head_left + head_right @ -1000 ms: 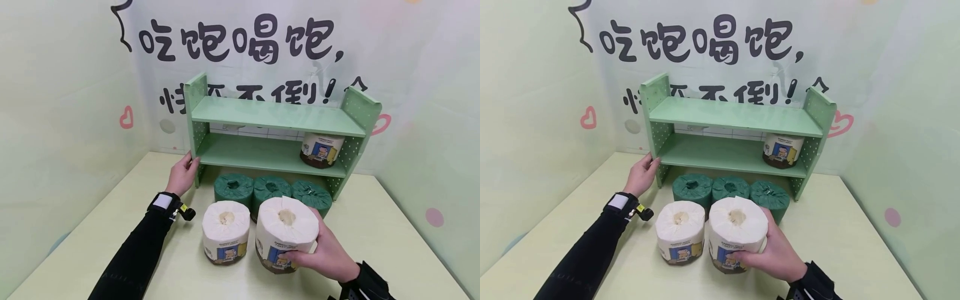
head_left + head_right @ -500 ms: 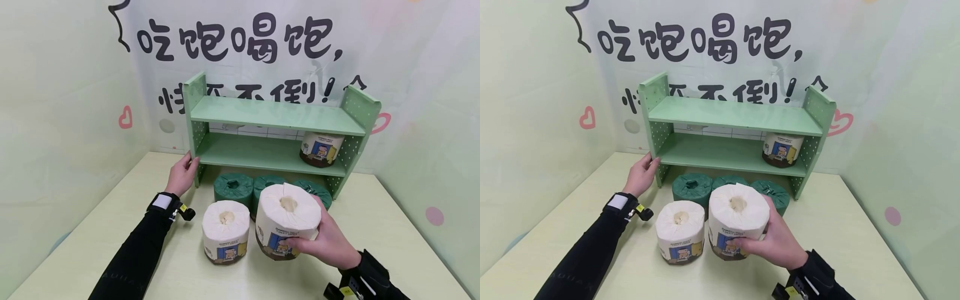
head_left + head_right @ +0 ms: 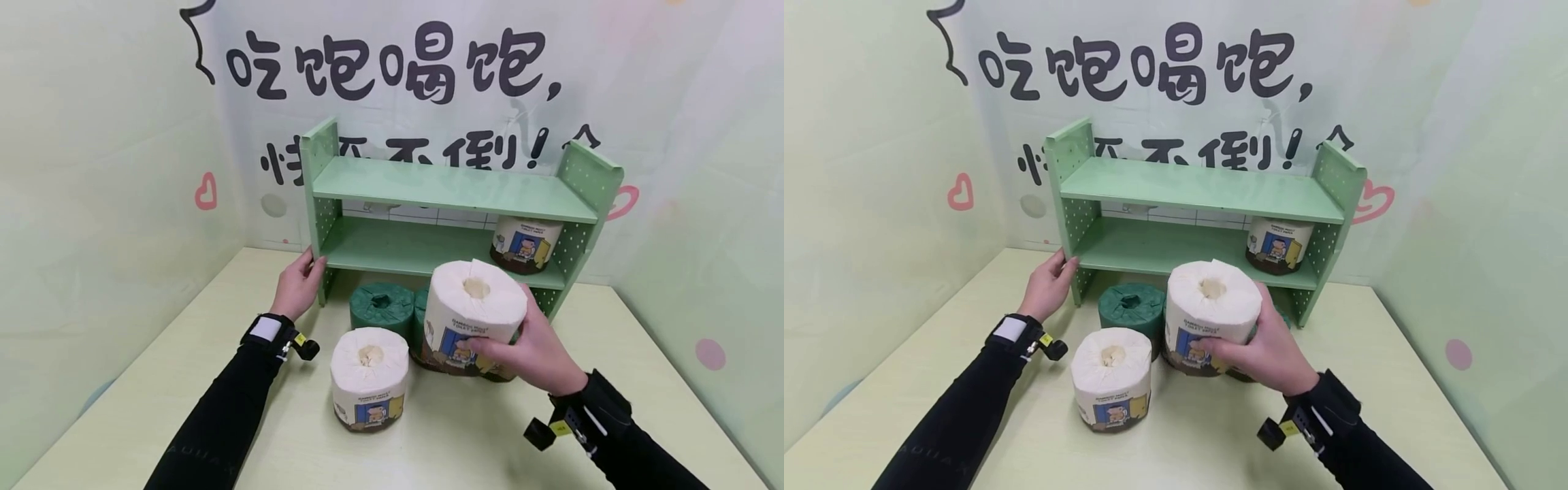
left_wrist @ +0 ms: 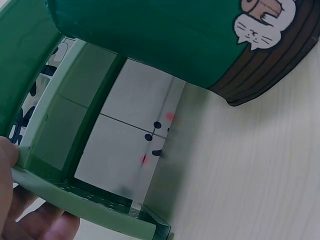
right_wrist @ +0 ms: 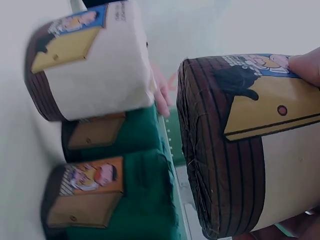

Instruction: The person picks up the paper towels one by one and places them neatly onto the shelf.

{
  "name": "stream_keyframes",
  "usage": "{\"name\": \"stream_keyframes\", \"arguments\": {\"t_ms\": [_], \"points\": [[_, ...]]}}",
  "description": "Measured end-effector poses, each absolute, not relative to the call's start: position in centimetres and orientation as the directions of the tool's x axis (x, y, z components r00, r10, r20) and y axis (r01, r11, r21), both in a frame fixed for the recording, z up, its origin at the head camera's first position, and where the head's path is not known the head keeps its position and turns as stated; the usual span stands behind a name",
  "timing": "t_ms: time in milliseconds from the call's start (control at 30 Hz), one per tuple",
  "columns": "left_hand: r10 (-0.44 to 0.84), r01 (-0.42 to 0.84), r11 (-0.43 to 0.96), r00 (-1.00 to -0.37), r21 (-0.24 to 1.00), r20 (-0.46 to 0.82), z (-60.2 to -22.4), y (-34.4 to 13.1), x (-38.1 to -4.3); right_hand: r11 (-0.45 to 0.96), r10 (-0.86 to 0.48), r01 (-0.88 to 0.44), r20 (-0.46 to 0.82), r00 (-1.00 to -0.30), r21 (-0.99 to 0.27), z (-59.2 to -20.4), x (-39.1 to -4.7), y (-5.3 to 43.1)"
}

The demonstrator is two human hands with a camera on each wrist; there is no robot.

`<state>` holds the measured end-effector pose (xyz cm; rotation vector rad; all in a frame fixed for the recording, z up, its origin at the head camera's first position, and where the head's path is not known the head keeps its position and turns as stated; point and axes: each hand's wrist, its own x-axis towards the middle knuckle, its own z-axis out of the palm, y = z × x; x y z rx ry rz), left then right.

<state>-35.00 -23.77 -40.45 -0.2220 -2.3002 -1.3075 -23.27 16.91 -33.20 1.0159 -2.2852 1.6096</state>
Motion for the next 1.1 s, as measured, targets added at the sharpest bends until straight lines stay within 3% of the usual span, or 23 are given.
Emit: {"name": "stream_keyframes", "arguments": {"t_ms": [433, 700, 1100], "points": [[-0.09, 0.371, 0.533, -0.869, 0.761, 0.487, -40.4, -23.7, -34.9, 0.288, -0.334, -0.501, 0.405, -0.851, -0.816, -31.6, -27.7, 17.0], [-0.094, 0.367, 0.536, -0.869, 0.76, 0.485, -40.2, -23.7, -34.9, 0.353, -0.336, -0.476, 0.366, -0.868, -0.805, -28.4, -27.7, 15.5], [-0.095, 0.358, 0.537, -0.874, 0.764, 0.476, -39.9, -23.6, -34.4, 0.443, -0.249, -0.363, 0.277, -0.928, -0.82, -30.5, -33.6, 16.0]]}}
